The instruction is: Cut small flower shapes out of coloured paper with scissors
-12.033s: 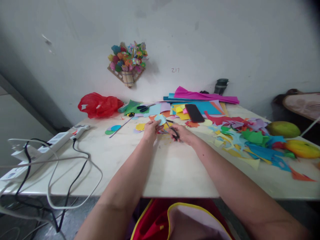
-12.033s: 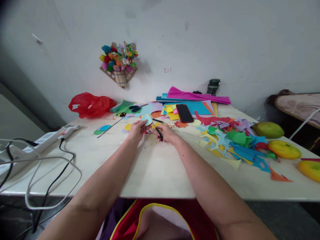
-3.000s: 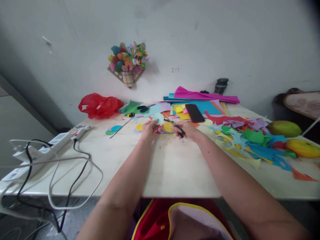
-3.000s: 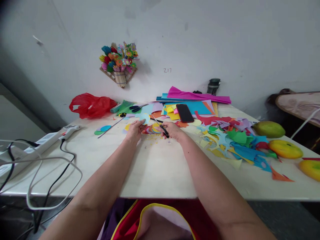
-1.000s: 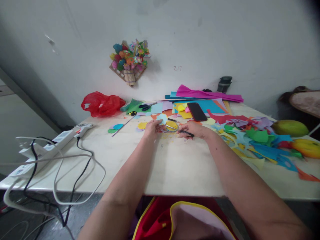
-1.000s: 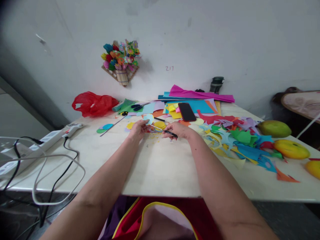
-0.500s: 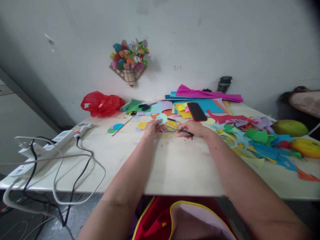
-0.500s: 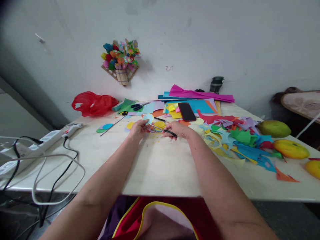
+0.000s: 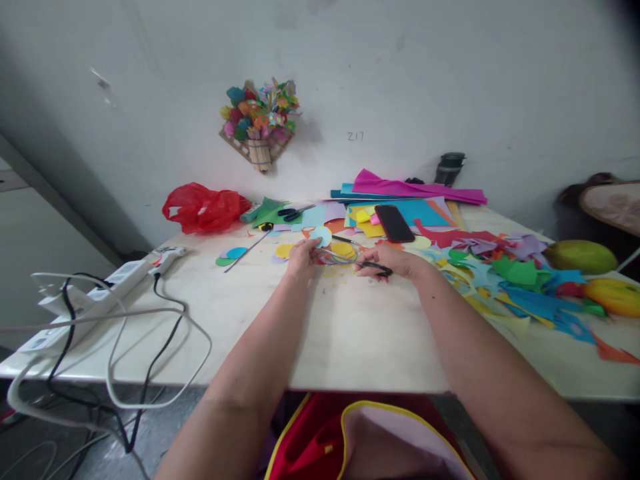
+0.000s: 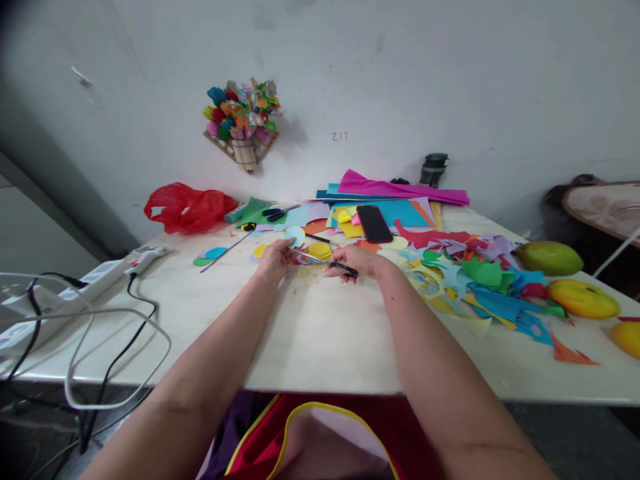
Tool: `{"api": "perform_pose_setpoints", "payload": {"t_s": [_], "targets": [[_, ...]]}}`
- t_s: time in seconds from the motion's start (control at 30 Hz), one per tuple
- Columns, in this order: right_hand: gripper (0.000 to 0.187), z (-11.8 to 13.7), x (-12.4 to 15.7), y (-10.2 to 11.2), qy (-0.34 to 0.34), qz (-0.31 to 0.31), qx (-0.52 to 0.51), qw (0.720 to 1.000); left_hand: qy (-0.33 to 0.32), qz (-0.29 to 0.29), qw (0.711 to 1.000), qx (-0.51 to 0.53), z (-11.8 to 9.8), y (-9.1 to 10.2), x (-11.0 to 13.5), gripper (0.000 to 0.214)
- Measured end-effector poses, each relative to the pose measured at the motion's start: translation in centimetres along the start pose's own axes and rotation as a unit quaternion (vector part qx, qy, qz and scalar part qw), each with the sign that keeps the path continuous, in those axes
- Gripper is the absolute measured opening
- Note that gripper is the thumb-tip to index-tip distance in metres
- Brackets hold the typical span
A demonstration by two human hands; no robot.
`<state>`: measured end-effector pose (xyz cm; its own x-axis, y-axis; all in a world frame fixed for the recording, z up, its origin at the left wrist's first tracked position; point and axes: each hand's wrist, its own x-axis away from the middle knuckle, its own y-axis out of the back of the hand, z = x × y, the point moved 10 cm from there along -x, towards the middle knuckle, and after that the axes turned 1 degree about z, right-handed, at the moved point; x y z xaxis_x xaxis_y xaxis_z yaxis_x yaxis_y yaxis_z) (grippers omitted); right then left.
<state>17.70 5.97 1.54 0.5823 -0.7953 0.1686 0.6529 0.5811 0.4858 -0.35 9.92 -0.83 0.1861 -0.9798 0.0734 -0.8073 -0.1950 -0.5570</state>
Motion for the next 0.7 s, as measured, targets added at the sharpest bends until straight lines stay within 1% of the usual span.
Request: {"api": "perform_pose_setpoints", "payload": {"t_s": [0.1, 0.17, 0.23, 0.3, 0.4, 0.47, 0.5, 0.57, 0.63, 0.7], "targets": [[0.034, 0.2, 0.1, 0.2, 0.026, 0.004, -0.049, 0.998, -0.001, -0.006, 1.0, 0.011, 0.0, 0.2, 0.0, 0.019], [0.035, 0.4, -0.1, 0.7, 0.057, -0.009, -0.086, 0.995, -0.003, -0.004, 1.0, 0.013, 0.0, 0.2, -0.1, 0.02], [0.035, 0.4, -0.5, 1.4, 0.076, -0.042, -0.115, 0.99, -0.011, -0.001, 1.0, 0.011, 0.0, 0.3, -0.3, 0.02], [0.037, -0.1, -0.9, 2.3, 0.076, -0.093, -0.137, 0.983, -0.022, 0.004, 1.0, 0.007, 0.0, 0.2, -0.4, 0.022], [0.046, -0.1, -1.4, 3.2, 0.098, -0.159, -0.126, 0.974, -0.034, 0.011, 0.999, -0.003, -0.1, 0.1, -0.4, 0.024], [0.051, 0.2, -1.5, 3.6, 0.12, -0.193, -0.078, 0.971, -0.036, 0.012, 0.999, -0.01, -0.1, 0.0, -0.3, 0.023], [0.052, 0.2, -1.4, 4.1, 0.121, -0.222, -0.041, 0.966, -0.037, 0.01, 0.999, -0.012, -0.2, 0.1, -0.3, 0.022], [0.052, 0.3, -1.1, 5.0, 0.111, -0.287, 0.066, 0.949, -0.035, 0.007, 0.999, -0.018, -0.1, 0.1, -0.3, 0.022], [0.051, 0.5, -0.6, 5.7, 0.086, -0.339, 0.189, 0.918, -0.033, 0.008, 0.999, -0.024, 0.0, 0.0, -0.3, 0.021], [0.048, 0.9, -0.3, 5.8, 0.069, -0.365, 0.294, 0.88, -0.032, 0.012, 0.999, -0.029, 0.0, 0.0, -0.3, 0.022]]}}
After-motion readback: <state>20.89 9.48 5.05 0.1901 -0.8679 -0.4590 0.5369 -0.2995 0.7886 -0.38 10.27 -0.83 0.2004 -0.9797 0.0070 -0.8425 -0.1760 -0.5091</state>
